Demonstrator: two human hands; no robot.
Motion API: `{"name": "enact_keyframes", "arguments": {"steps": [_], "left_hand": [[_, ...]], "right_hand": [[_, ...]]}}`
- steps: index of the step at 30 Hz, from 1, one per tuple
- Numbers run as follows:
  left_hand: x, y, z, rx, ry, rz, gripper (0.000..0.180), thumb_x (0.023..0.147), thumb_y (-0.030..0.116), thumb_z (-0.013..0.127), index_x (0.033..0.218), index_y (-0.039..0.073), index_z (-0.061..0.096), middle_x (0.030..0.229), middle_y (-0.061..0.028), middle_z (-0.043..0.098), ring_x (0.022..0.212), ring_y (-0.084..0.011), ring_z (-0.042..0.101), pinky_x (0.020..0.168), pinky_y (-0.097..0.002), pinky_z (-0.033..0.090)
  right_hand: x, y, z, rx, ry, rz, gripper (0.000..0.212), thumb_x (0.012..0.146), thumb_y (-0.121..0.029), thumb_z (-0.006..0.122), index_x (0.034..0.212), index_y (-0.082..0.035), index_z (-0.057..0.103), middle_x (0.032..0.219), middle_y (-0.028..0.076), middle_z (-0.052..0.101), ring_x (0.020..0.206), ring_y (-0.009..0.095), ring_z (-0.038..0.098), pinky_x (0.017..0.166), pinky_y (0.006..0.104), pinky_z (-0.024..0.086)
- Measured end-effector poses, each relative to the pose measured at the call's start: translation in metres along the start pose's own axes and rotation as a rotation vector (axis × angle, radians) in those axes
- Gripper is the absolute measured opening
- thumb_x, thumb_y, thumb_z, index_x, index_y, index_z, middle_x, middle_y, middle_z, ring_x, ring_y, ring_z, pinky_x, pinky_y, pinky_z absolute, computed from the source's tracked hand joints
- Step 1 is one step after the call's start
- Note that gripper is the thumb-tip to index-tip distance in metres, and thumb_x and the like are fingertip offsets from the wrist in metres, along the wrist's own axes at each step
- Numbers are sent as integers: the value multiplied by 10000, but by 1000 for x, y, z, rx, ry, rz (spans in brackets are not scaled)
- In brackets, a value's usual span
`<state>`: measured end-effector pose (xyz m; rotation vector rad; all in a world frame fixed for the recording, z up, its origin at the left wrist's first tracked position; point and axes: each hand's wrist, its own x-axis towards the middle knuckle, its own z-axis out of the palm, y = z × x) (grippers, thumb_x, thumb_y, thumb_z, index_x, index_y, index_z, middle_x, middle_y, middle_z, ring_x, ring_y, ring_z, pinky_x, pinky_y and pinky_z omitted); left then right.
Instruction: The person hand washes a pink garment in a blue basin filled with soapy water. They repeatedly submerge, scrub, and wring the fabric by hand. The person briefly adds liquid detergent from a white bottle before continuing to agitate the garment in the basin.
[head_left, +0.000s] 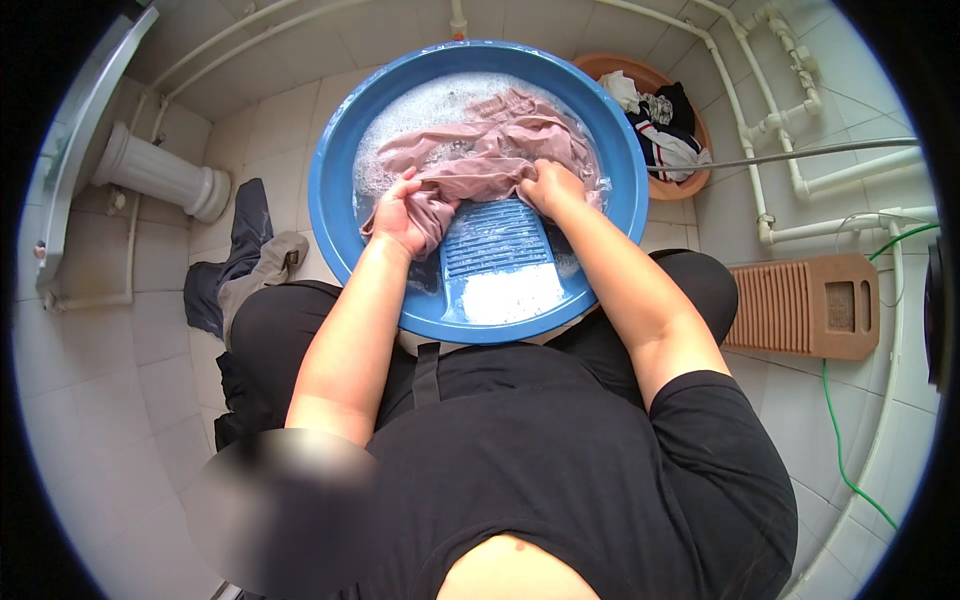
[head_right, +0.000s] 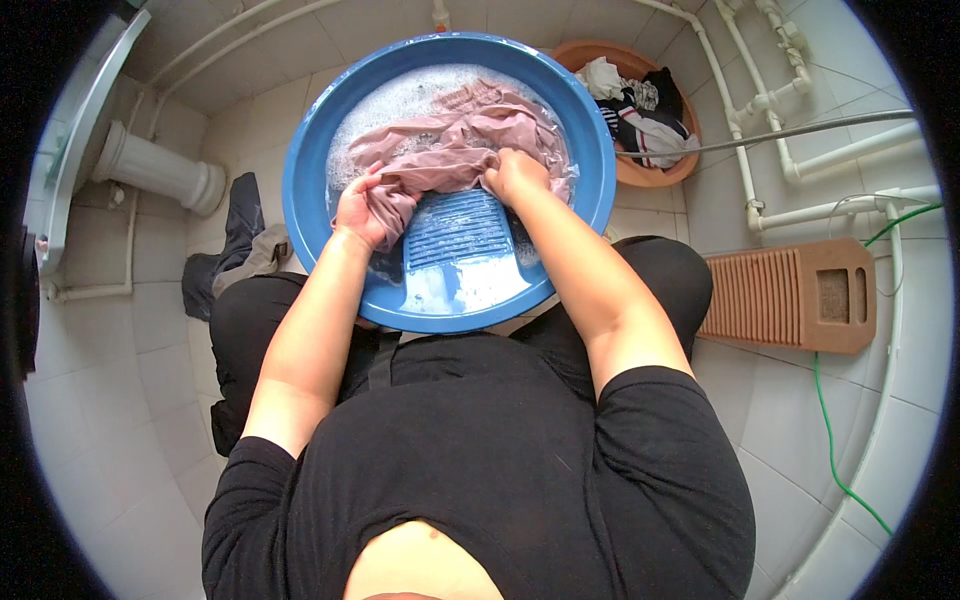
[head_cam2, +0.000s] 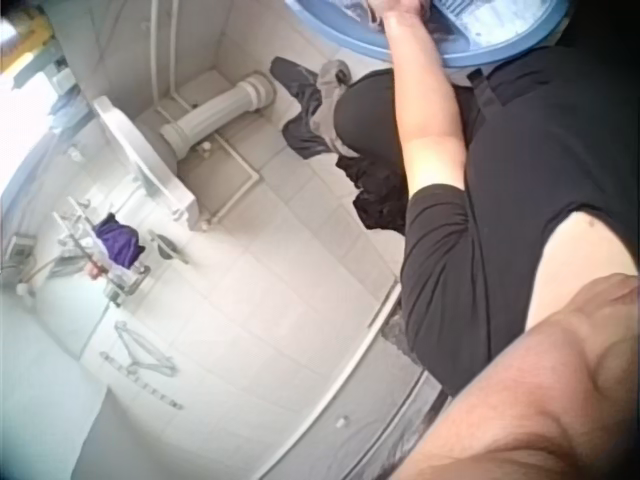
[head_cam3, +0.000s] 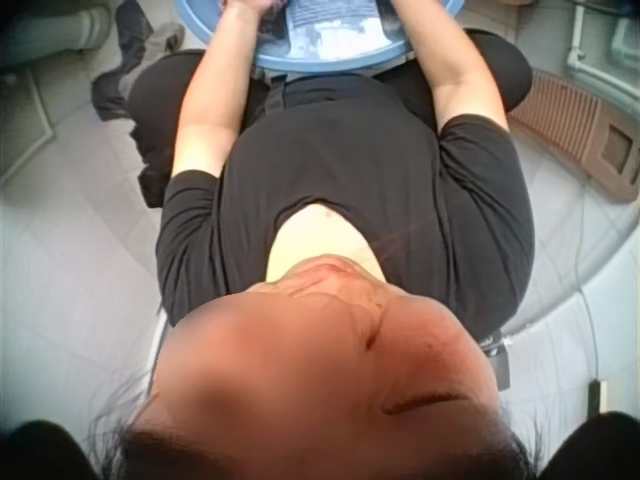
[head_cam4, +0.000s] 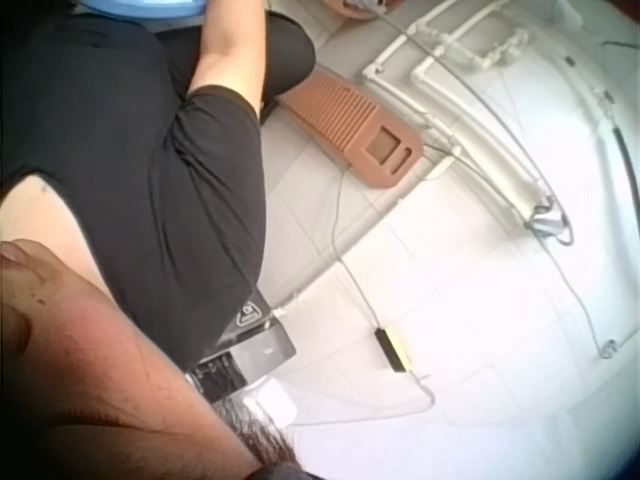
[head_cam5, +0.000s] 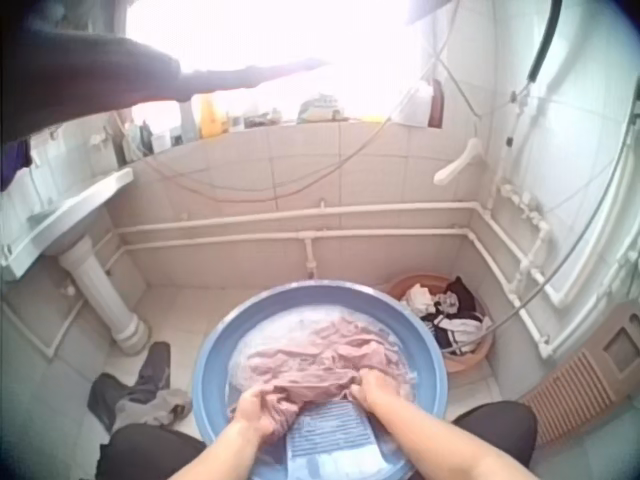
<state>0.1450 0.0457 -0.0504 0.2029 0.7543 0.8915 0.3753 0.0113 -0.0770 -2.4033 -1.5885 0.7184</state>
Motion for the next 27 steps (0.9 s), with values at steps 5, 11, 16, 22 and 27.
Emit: {"name": "enact_keyframes", "arguments": {"steps": [5, 11, 16, 22, 27], "left_hand": [[12, -10, -10, -133, -118, -180, 289, 863, 271, 539, 1048, 48, 541, 995, -151, 614, 927, -295, 596, 841, -505, 468], [28, -39, -16, -105, -41, -290, 382, 898, 427, 457, 928, 70, 590, 902, -138, 630, 793, -260, 616, 706, -367, 514], [-15, -44, 24, 61, 12, -237, 296, 916, 368, 405, 903, 122, 570, 848, -78, 610, 758, -202, 603, 624, -294, 510], [18, -57, -29, -39, -276, -225, 278, 888, 378, 445, 878, 123, 553, 798, -44, 587, 706, -159, 571, 636, -290, 473], [-2, -47, -3, -20, -55, -255, 320, 886, 415, 406, 890, 124, 541, 812, -75, 591, 704, -202, 571, 630, -304, 478]], "right_hand": [[-46, -60, 21, 442, 313, -667, 316, 672, -203, 614, 957, -70, 586, 1088, 134, 542, 931, 313, 581, 795, 389, 475], [-113, -99, 12, 546, 260, -1142, 238, 640, -159, 612, 822, -60, 495, 878, 139, 556, 776, 307, 577, 659, 385, 479], [-76, -76, 29, 342, 502, -902, 160, 713, -255, 618, 631, -124, 575, 663, 96, 580, 627, 263, 587, 564, 359, 475], [-75, -80, 44, 17, 97, -589, 422, 860, -454, 496, 1099, -117, 581, 940, 83, 645, 872, 164, 590, 779, 271, 446], [-68, -86, 31, 411, 449, -848, 194, 758, -251, 572, 640, -97, 588, 676, 117, 594, 623, 308, 588, 564, 391, 481]]}}
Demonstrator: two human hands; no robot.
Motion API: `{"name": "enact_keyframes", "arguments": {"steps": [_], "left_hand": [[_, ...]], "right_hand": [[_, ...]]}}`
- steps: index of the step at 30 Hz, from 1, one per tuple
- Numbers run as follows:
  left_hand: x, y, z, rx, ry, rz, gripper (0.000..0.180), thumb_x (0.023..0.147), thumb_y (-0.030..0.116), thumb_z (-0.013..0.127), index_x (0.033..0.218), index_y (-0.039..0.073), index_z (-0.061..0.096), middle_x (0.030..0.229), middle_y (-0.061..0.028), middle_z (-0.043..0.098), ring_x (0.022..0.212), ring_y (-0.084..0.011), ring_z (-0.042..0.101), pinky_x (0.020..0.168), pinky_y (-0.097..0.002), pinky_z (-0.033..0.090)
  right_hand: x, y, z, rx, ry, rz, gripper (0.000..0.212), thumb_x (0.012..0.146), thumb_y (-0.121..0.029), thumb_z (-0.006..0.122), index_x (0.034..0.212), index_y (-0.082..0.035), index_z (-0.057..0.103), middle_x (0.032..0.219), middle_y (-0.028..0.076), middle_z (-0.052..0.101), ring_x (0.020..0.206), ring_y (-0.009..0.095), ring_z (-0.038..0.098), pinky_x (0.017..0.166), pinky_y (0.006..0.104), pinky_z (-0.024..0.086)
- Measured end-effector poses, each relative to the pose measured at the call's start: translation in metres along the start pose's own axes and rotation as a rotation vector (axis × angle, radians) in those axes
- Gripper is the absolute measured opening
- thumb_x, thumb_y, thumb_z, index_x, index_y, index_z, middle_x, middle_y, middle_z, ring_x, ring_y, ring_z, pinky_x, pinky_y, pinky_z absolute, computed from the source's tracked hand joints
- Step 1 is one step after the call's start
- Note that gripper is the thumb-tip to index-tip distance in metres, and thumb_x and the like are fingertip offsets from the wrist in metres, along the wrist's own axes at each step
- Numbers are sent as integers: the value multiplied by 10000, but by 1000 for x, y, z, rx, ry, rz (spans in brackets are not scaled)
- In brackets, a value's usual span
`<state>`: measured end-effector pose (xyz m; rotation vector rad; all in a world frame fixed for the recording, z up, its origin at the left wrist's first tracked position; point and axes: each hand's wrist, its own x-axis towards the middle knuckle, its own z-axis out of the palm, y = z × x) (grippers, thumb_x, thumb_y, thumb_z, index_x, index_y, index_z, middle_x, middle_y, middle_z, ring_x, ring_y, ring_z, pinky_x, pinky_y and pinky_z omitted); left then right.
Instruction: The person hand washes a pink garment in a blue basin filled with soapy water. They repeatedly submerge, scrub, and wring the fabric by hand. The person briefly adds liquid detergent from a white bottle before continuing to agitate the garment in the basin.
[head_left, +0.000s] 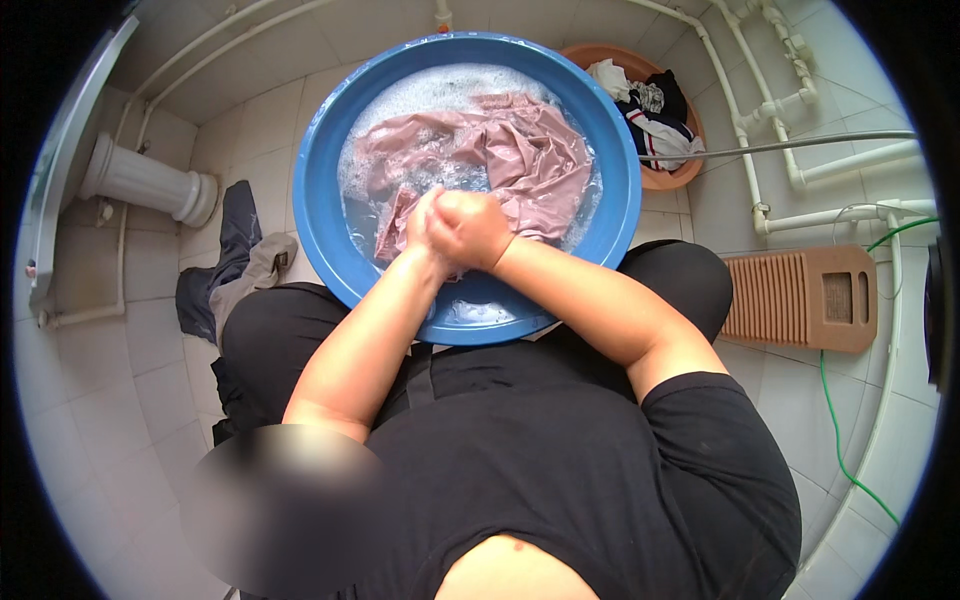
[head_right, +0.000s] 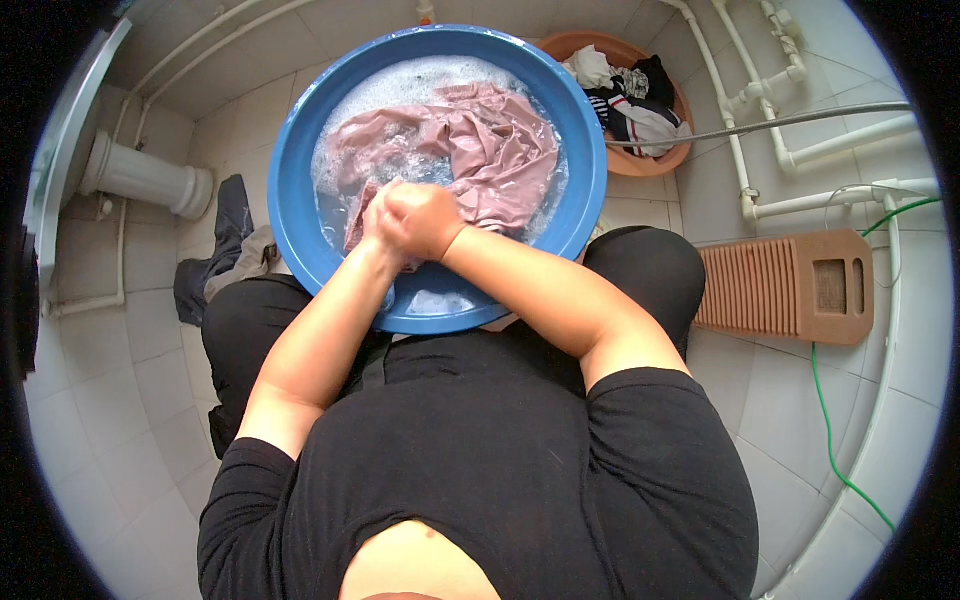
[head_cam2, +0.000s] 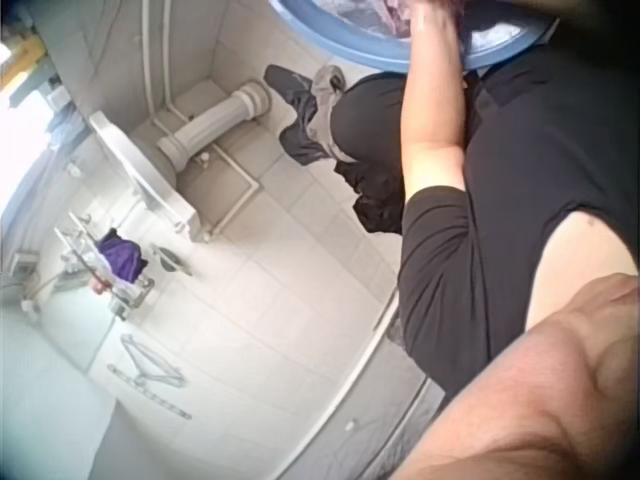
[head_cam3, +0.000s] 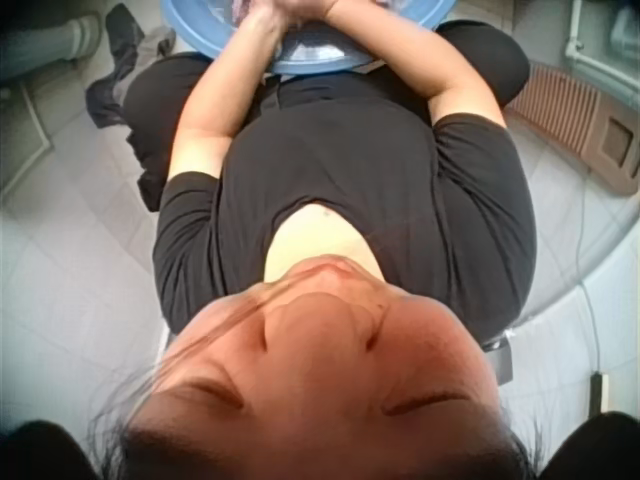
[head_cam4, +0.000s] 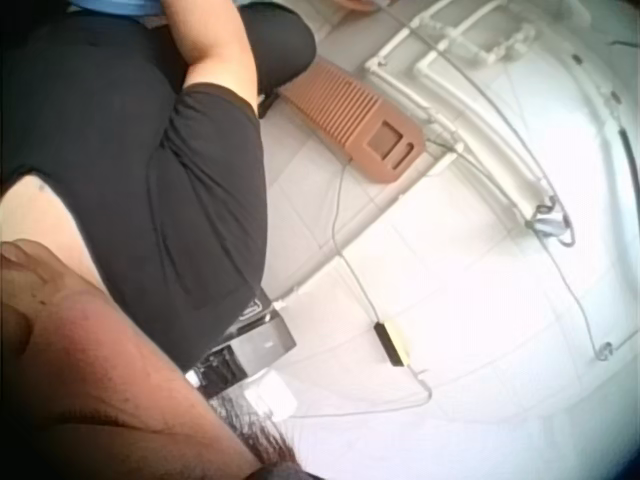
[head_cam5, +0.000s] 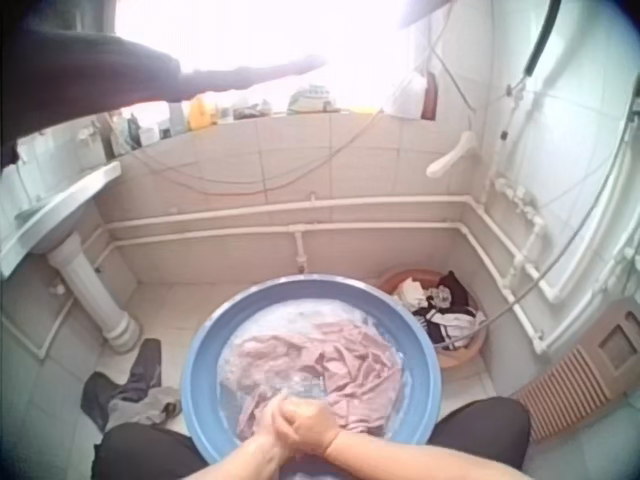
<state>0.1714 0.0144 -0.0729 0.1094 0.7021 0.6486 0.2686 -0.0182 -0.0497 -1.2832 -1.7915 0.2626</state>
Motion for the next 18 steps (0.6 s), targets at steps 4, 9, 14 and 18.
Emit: {"name": "enact_keyframes", "arguments": {"steps": [4, 9, 14, 18], "left_hand": [[-11, -9, 33, 80, 266, 48, 267, 889, 361, 418, 808, 132, 530, 687, -29, 564, 636, -188, 550, 574, -332, 458], [2, 1, 4, 45, 60, 156, 313, 885, 391, 433, 782, 112, 531, 745, -65, 553, 695, -207, 541, 640, -373, 445], [-16, 19, 32, -154, 44, 51, 526, 869, 456, 375, 1172, 49, 515, 1141, -165, 566, 1022, -332, 557, 917, -464, 419], [-7, 54, 19, -213, -8, 349, 363, 879, 284, 446, 1149, 45, 487, 1123, -151, 555, 1035, -332, 539, 930, -486, 417]], "right_hand": [[0, 15, -2, -81, 92, 164, 201, 758, -255, 557, 633, -98, 578, 662, 121, 590, 591, 314, 578, 539, 401, 474], [-5, -35, -5, -11, 21, -120, 155, 743, -230, 594, 648, -111, 565, 663, 94, 582, 583, 280, 578, 558, 389, 477], [19, 61, -7, 81, -66, 619, 402, 837, -455, 553, 724, -70, 572, 709, 116, 602, 655, 263, 595, 595, 364, 463], [20, 106, -34, 637, -120, 619, 482, 848, -481, 543, 996, -22, 554, 869, 68, 599, 784, 131, 546, 712, 282, 454]]}}
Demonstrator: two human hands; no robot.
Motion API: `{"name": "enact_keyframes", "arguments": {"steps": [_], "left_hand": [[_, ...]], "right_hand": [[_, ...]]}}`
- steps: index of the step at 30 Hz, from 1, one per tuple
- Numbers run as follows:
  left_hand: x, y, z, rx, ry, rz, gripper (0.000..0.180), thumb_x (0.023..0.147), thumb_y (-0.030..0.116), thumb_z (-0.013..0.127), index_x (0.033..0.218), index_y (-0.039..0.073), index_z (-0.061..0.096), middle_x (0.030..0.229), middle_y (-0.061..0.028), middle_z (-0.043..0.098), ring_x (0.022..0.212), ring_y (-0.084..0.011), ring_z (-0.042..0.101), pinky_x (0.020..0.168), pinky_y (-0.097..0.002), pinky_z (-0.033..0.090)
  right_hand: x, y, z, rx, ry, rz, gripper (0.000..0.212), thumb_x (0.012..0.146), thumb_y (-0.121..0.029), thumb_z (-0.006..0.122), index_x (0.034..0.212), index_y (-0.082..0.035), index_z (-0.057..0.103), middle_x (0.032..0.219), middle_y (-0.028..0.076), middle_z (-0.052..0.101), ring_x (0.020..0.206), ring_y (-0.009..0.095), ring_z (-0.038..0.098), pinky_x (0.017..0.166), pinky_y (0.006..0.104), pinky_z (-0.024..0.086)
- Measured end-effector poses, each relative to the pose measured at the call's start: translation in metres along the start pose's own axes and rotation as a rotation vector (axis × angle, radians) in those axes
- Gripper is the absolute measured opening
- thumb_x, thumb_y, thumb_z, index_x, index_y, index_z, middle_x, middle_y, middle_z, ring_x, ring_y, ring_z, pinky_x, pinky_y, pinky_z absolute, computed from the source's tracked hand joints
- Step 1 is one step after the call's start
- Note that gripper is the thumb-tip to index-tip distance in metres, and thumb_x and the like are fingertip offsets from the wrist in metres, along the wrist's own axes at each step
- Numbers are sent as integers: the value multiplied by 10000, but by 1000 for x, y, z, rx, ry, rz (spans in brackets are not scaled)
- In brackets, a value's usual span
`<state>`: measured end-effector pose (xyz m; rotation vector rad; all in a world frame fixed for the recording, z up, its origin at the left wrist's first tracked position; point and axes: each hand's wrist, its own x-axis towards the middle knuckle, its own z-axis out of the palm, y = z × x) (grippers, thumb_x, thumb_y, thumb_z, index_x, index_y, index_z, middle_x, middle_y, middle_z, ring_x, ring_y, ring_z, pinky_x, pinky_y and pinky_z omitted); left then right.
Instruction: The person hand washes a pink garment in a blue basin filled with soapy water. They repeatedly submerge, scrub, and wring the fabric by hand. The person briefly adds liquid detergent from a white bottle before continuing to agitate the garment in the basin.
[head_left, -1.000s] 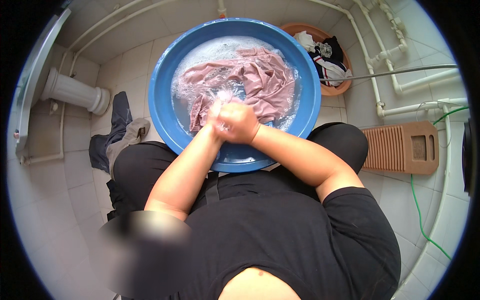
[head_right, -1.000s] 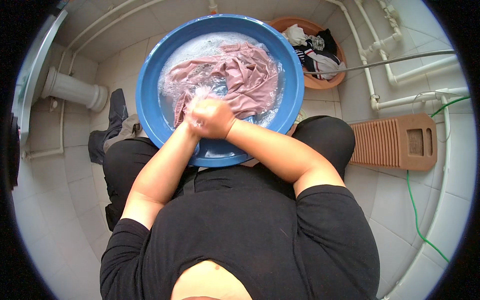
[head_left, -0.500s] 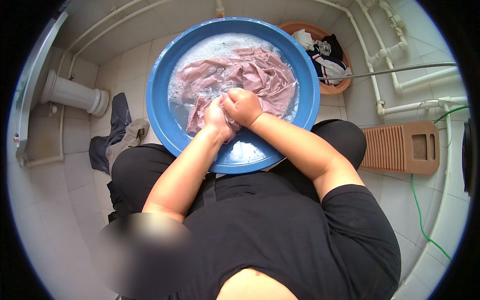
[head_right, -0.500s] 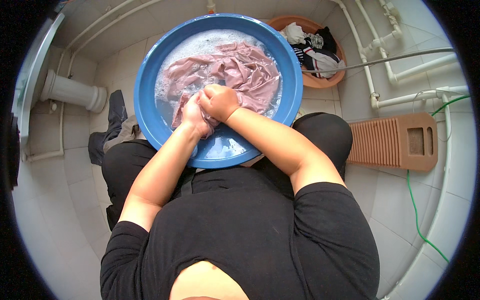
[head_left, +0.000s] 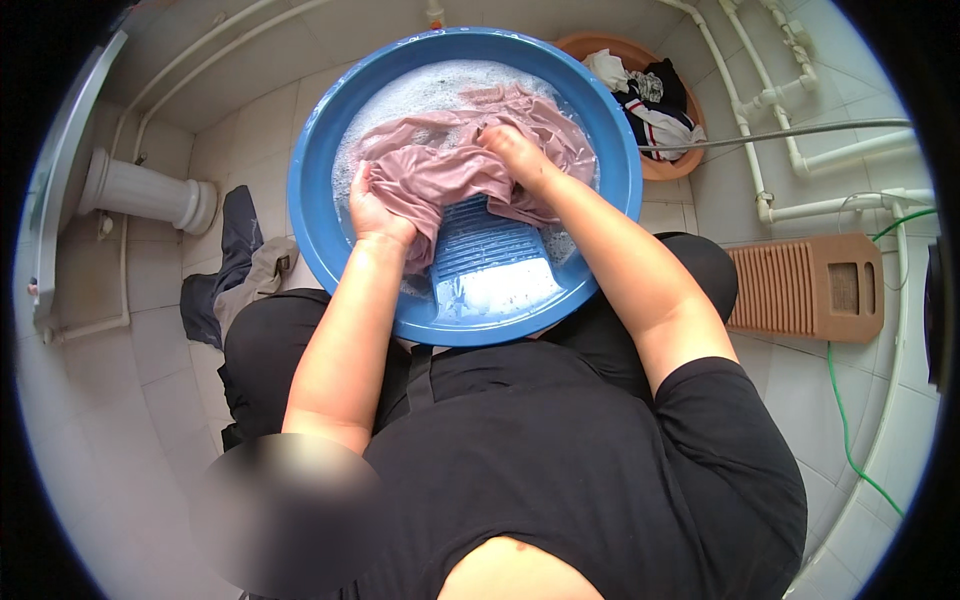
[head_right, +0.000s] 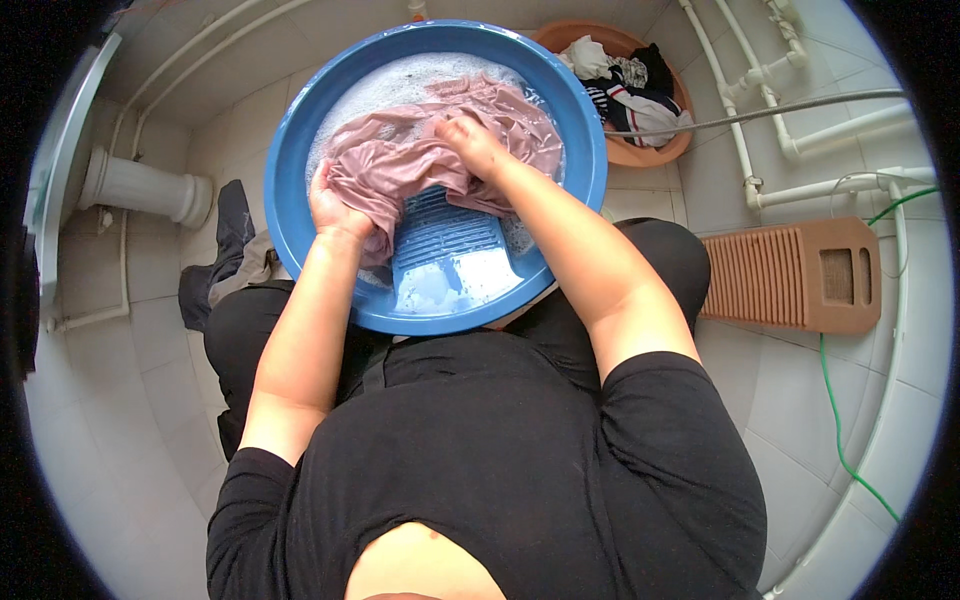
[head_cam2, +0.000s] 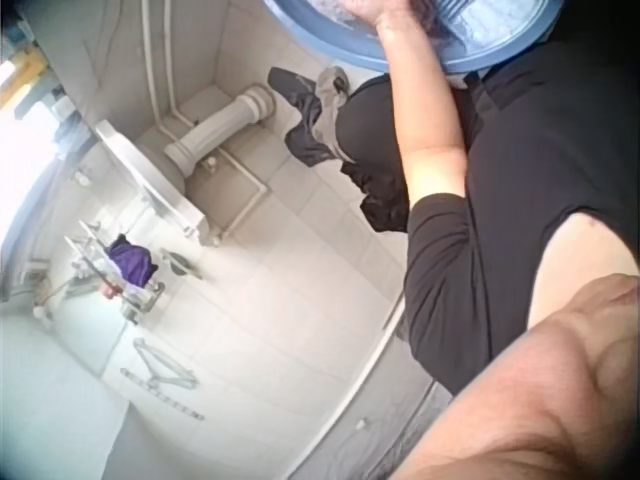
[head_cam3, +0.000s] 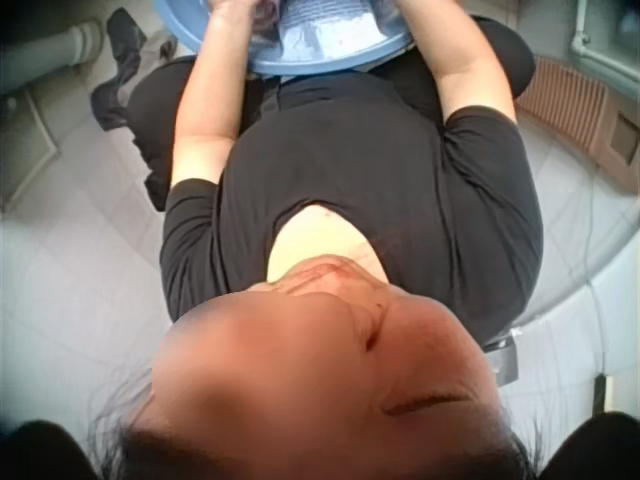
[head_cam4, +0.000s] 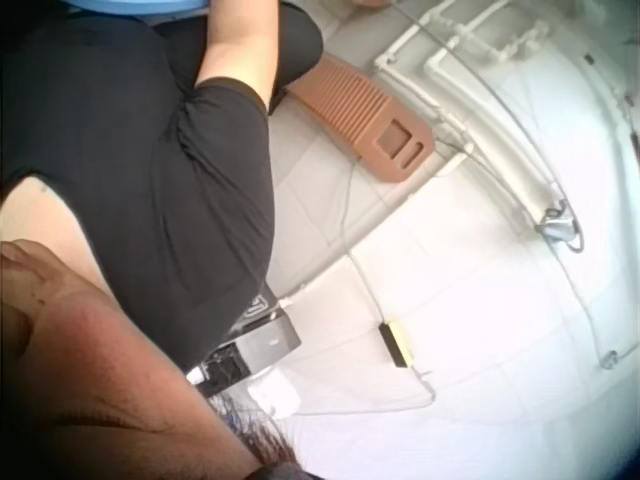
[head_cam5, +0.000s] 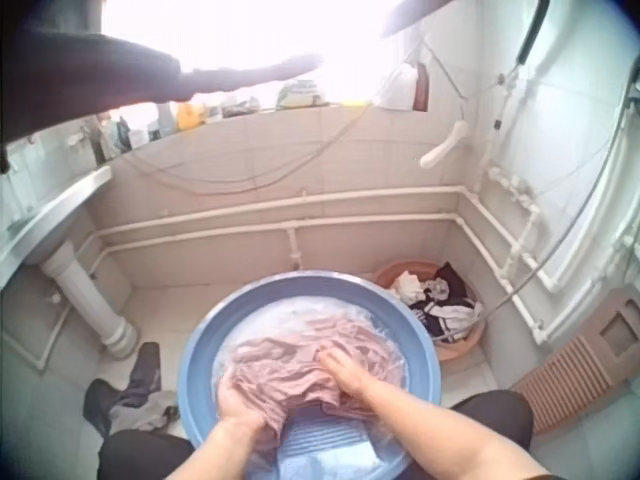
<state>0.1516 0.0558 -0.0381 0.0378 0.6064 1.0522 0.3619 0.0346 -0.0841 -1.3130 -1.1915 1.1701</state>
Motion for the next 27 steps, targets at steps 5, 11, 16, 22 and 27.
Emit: {"name": "enact_keyframes", "arguments": {"steps": [5, 11, 16, 22, 27], "left_hand": [[15, -13, -38, 413, 99, 224, 317, 820, -24, 458, 1115, 71, 527, 1056, -116, 560, 955, -243, 564, 826, -389, 490], [30, -22, -68, 1675, -10, 331, 292, 806, -17, 464, 1061, -6, 607, 892, -63, 614, 762, -105, 551, 686, -203, 427], [12, -20, -41, 1012, -26, 65, 327, 857, 88, 512, 1172, 2, 524, 997, -70, 607, 857, -135, 568, 762, -247, 458], [9, -22, -30, 282, -85, -89, 419, 913, 395, 452, 1226, 117, 438, 1109, -136, 558, 1008, -246, 552, 864, -397, 469], [-27, -37, 10, 136, -17, -368, 380, 911, 381, 446, 1183, 120, 494, 1018, -142, 601, 877, -235, 604, 786, -412, 507]], "right_hand": [[-14, 3, 9, -1080, -159, -26, 412, 772, -400, 548, 1116, -176, 592, 1119, 68, 596, 1062, 276, 536, 901, 421, 417], [-2, 23, -11, -1158, 74, 296, 386, 829, -407, 489, 1101, -149, 583, 1119, 116, 589, 1049, 291, 547, 890, 416, 426], [-7, 31, 7, -1138, 210, 299, 274, 830, -215, 458, 1047, -117, 595, 1057, 118, 607, 1009, 285, 565, 857, 405, 444], [-56, -51, 85, -413, 122, -629, 71, 659, -47, 550, 678, -90, 603, 831, 50, 604, 800, 250, 583, 712, 337, 472], [-90, -78, 94, -434, -158, -769, 39, 626, -113, 584, 626, -92, 551, 780, 52, 580, 703, 248, 581, 595, 341, 473]]}}
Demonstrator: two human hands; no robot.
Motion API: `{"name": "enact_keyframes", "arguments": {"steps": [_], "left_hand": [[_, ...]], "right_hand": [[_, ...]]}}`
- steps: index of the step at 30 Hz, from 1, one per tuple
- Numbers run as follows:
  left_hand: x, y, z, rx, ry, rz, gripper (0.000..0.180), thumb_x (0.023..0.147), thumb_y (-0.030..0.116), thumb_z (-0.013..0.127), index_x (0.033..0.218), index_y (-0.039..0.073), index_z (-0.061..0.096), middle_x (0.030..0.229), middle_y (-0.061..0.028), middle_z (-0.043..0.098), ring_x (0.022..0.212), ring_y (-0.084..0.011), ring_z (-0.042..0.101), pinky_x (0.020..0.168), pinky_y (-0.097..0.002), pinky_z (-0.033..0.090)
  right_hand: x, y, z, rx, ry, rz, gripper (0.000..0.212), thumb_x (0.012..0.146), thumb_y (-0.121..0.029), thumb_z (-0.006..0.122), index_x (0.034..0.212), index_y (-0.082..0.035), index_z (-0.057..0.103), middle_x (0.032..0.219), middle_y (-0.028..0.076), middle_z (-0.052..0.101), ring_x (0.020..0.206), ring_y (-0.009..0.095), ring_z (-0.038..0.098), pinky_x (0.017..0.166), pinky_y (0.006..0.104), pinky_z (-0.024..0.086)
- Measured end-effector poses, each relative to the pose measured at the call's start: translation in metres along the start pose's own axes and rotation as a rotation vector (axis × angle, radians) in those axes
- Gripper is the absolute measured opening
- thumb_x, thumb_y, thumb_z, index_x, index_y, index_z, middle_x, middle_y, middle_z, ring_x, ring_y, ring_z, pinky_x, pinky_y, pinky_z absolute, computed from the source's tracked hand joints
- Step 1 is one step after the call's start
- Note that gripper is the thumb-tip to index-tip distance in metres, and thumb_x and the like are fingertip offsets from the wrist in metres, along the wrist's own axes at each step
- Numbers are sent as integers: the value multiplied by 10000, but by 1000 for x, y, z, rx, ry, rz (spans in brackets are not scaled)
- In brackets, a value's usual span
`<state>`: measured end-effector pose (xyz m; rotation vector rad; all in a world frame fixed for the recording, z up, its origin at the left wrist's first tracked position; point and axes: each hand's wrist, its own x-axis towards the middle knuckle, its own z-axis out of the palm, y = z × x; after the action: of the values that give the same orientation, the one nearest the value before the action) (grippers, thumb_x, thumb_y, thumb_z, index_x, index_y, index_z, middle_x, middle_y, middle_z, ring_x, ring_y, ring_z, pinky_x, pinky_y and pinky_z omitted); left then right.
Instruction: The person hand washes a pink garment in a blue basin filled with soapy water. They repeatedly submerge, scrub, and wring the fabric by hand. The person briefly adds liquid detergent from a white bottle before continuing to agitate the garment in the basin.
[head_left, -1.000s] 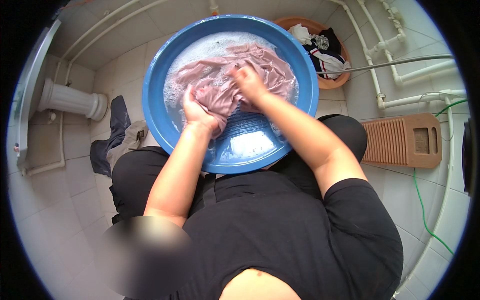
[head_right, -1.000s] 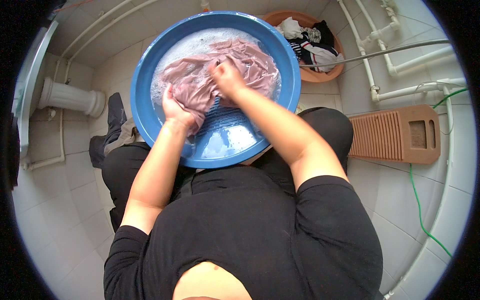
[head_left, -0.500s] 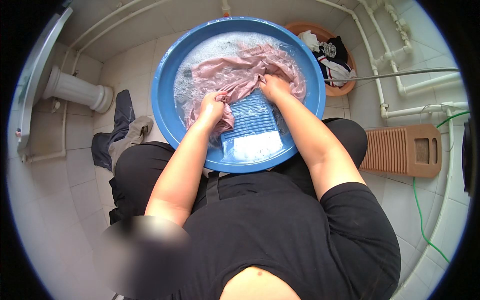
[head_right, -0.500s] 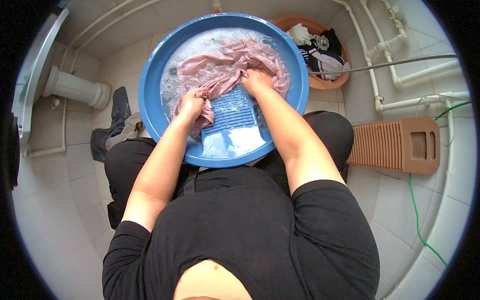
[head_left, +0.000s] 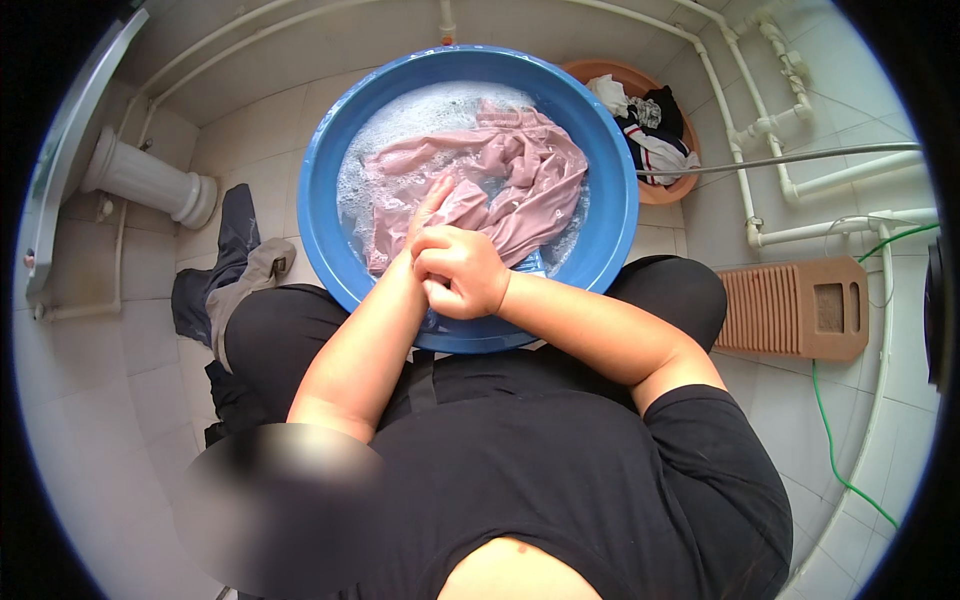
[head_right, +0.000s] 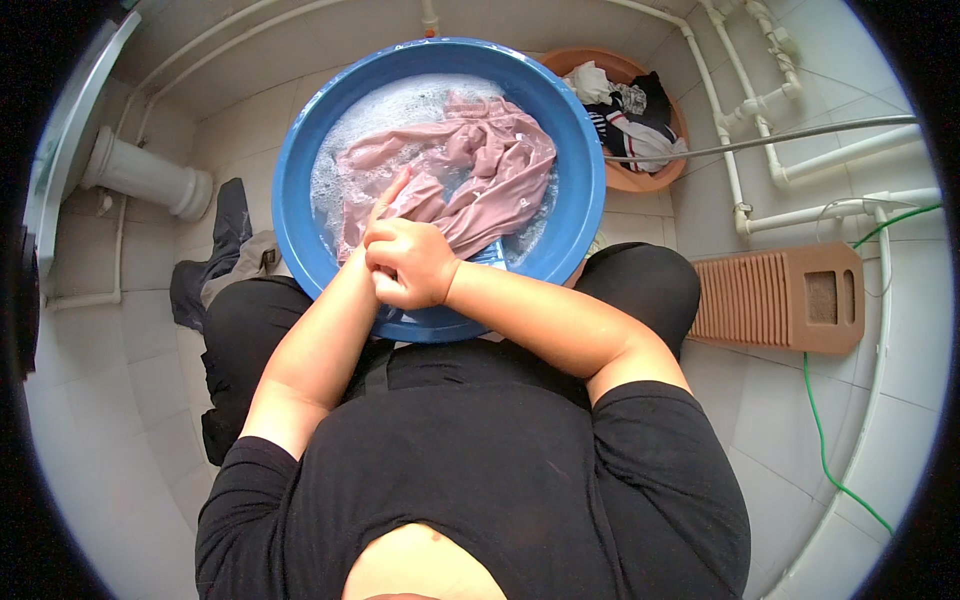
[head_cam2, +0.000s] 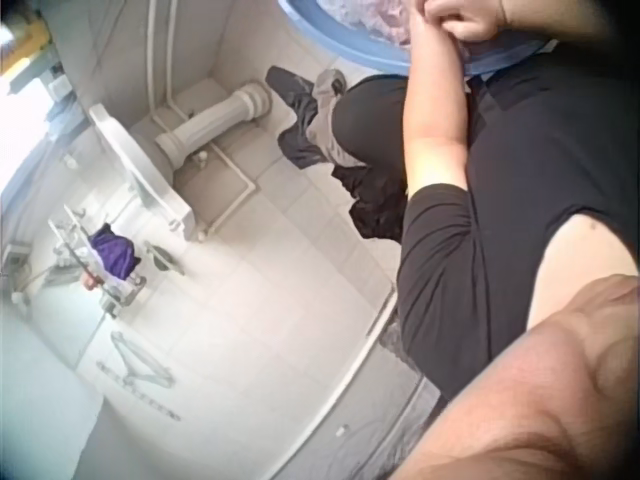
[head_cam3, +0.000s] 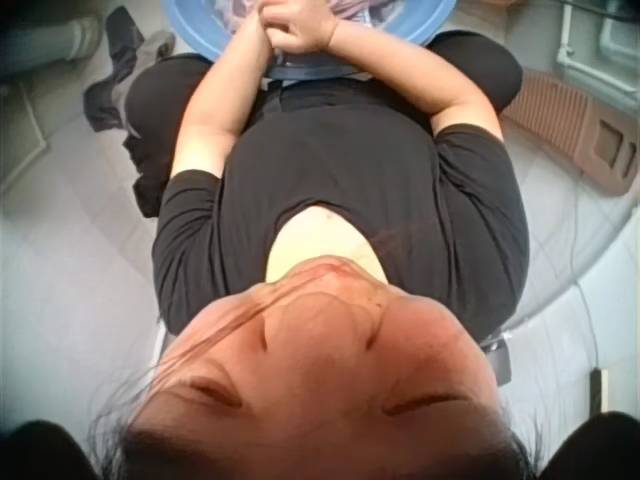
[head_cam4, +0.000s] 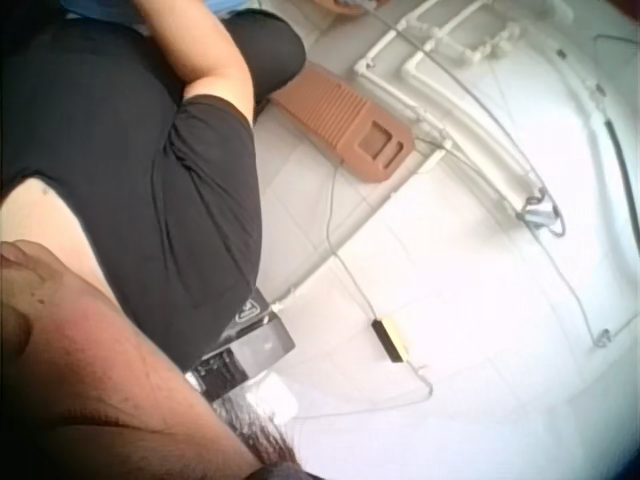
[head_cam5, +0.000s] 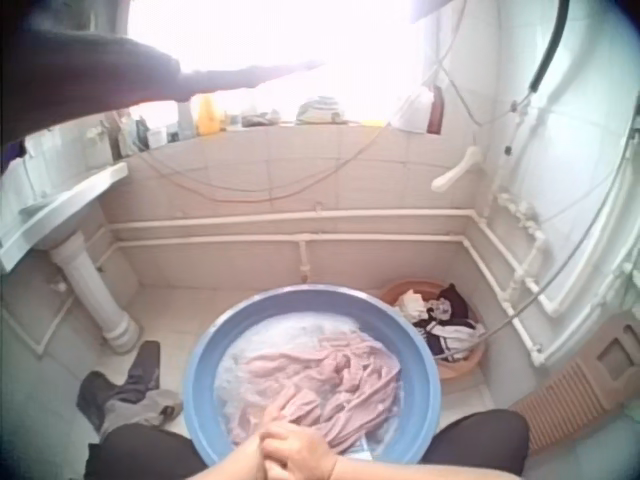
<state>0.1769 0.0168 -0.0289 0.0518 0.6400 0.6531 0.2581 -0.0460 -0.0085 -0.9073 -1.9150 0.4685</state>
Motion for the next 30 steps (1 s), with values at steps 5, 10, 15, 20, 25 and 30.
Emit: {"name": "enact_keyframes", "arguments": {"steps": [5, 10, 15, 20, 25, 30], "left_hand": [[24, -15, -45, 192, 126, 52, 342, 908, 354, 456, 1091, 80, 548, 979, -103, 616, 835, -205, 614, 732, -366, 529], [20, -15, -38, 69, -176, 68, 266, 934, 312, 405, 911, 89, 548, 828, -37, 568, 701, -156, 552, 650, -298, 480], [36, 4, -58, 87, 36, 109, 382, 927, 397, 384, 819, 71, 552, 707, -40, 542, 634, -163, 511, 615, -320, 441], [-9, 45, 12, 131, -13, 189, 498, 862, 470, 444, 1001, 13, 586, 986, -133, 632, 895, -280, 613, 810, -427, 496], [-38, 102, 10, 417, -26, 485, 327, 834, 362, 564, 828, 36, 599, 819, -112, 653, 724, -229, 645, 695, -350, 533], [-36, 76, 8, 2246, 397, 85, 357, 698, 387, 700, 788, 43, 668, 721, -96, 639, 702, -233, 611, 721, -325, 458]], "right_hand": [[-6, 58, 0, -356, 242, 134, 230, 731, -241, 596, 548, -106, 561, 604, 85, 571, 530, 267, 566, 486, 358, 455], [-10, 44, 10, -329, 201, 212, 236, 753, -242, 582, 563, -101, 575, 613, 105, 575, 555, 286, 563, 507, 384, 454], [-10, 38, 13, -244, 71, 82, 227, 758, -253, 606, 596, -107, 546, 633, 72, 556, 595, 256, 560, 621, 360, 461], [-3, 109, -28, -167, 41, 320, 272, 805, -306, 593, 875, -44, 591, 973, 154, 585, 905, 292, 567, 799, 366, 447], [3, 112, -92, -103, -237, 770, 337, 823, -255, 578, 1097, -60, 606, 1187, 142, 549, 1071, 287, 544, 924, 331, 416], [-24, 130, -100, -521, -489, 554, 380, 720, -96, 603, 1099, -87, 620, 1320, 105, 458, 1204, 258, 436, 989, 335, 374]]}}
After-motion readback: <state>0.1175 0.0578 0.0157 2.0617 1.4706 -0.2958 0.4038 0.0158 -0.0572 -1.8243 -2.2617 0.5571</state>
